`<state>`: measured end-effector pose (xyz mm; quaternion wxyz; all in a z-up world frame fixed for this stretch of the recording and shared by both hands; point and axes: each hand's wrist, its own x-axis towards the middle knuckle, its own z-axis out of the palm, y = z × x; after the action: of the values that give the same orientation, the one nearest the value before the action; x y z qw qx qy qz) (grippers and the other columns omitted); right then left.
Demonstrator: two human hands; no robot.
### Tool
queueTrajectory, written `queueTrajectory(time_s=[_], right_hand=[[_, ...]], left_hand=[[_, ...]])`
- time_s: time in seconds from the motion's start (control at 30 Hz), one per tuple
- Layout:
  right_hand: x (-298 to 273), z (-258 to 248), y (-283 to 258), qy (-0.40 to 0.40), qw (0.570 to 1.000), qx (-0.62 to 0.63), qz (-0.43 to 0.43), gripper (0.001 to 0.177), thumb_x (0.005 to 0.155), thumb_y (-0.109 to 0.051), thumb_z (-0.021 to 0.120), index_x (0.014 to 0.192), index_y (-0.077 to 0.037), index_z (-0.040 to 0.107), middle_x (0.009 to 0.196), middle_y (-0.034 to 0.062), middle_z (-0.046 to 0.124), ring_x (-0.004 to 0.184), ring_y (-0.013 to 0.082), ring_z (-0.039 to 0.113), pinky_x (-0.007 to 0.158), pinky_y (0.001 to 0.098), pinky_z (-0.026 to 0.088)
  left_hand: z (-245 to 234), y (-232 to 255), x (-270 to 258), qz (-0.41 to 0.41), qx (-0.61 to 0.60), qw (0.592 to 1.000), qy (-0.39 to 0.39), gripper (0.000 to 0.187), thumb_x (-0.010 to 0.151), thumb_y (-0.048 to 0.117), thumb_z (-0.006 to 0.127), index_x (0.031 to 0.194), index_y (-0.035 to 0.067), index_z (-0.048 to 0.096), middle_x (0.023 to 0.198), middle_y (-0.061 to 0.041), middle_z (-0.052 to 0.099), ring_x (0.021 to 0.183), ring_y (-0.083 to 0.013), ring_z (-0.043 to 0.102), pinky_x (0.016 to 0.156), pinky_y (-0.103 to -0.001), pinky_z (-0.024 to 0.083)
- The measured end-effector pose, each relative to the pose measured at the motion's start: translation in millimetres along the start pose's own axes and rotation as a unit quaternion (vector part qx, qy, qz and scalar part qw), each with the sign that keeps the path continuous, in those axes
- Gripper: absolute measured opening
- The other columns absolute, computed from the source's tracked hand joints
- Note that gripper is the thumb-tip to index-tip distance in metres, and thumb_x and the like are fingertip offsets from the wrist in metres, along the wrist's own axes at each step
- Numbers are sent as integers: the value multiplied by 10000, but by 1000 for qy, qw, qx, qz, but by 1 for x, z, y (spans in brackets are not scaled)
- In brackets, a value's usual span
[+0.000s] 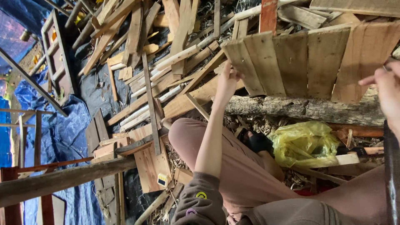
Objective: Assembling a wooden structure by aligning slats and hammering nails into them
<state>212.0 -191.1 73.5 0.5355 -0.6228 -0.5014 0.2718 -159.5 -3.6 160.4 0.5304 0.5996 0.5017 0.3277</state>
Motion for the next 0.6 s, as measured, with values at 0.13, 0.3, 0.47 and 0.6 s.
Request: queueTrajectory(time_s=[0.13, 0.3, 0.47, 0.6], right_hand=[[-25, 11, 0, 51, 988, -141, -38, 360, 1280, 190, 596, 1586, 290, 435, 1130, 351, 599, 849, 402, 616, 681, 401, 499], [-35, 22, -37, 40, 956, -290, -25, 430, 1233, 36, 750, 1518, 270, 529, 1105, 340, 660, 850, 377, 672, 711, 386, 586], [-36, 32, -45, 27, 943, -331, -21, 515, 1172, 35, 797, 1557, 234, 517, 1012, 240, 677, 797, 310, 664, 683, 356, 559], [-43, 40, -19, 49, 938, -341, -49, 616, 1061, 91, 844, 1504, 165, 422, 1079, 240, 577, 935, 352, 629, 800, 449, 536]], left_hand=[[4, -4, 2, -18, 25, 999, 17, 593, 997, -142, 339, 1558, 51, 345, 1021, -141, 663, 901, -183, 649, 856, -306, 583], [4, -24, -1, 53, 143, 988, 38, 650, 952, -116, 378, 1545, 142, 314, 919, -84, 710, 836, -186, 694, 722, -328, 536], [6, -19, -1, 42, 181, 982, 41, 633, 927, -93, 380, 1532, 55, 272, 888, -103, 731, 749, -217, 674, 632, -324, 534], [7, -14, -2, 36, 182, 982, 37, 633, 920, -113, 378, 1520, 48, 258, 890, -128, 720, 792, -233, 696, 661, -344, 576]])
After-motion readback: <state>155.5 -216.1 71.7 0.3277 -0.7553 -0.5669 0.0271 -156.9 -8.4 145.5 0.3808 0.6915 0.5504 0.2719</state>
